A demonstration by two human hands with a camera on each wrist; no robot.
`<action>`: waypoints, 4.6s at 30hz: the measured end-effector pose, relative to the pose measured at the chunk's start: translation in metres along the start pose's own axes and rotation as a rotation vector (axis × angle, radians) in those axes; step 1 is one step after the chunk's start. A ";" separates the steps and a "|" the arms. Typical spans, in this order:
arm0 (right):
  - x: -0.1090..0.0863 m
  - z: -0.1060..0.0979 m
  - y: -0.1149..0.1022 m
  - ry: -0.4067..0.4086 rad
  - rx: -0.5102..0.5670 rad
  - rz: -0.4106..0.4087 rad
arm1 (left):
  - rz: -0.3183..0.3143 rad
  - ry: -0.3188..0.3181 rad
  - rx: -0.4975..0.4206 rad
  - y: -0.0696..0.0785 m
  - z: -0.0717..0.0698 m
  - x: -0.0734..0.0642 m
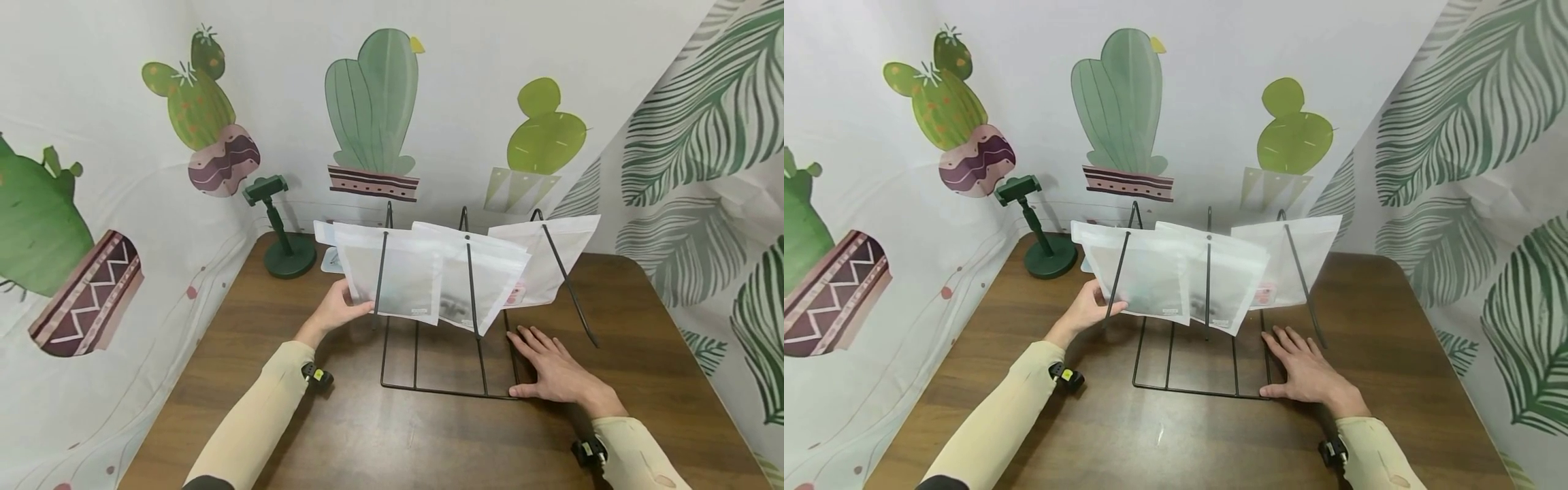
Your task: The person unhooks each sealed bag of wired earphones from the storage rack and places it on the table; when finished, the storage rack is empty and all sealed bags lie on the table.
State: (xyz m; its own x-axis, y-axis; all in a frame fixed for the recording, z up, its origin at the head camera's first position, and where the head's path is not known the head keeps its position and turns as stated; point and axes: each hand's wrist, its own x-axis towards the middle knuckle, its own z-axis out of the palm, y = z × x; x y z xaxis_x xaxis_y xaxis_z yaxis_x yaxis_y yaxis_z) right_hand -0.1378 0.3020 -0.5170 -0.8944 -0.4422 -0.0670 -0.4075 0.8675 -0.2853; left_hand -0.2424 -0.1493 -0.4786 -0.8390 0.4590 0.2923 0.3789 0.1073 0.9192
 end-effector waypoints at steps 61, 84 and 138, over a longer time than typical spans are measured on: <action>0.000 -0.001 -0.002 -0.022 0.026 0.023 | 0.028 -0.014 0.048 0.024 0.007 -0.032; 0.001 -0.001 -0.001 -0.009 0.030 0.016 | 0.047 -0.024 0.062 0.029 0.009 -0.040; 0.002 0.000 0.001 -0.032 0.044 0.025 | 0.053 -0.038 0.111 0.041 0.014 -0.065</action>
State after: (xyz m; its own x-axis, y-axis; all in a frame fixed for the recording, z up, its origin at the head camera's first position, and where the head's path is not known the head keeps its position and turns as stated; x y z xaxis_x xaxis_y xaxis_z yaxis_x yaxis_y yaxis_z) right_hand -0.1403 0.3021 -0.5177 -0.8977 -0.4279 -0.1051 -0.3757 0.8679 -0.3250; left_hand -0.1666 -0.1628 -0.4634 -0.8021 0.4994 0.3275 0.4650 0.1781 0.8672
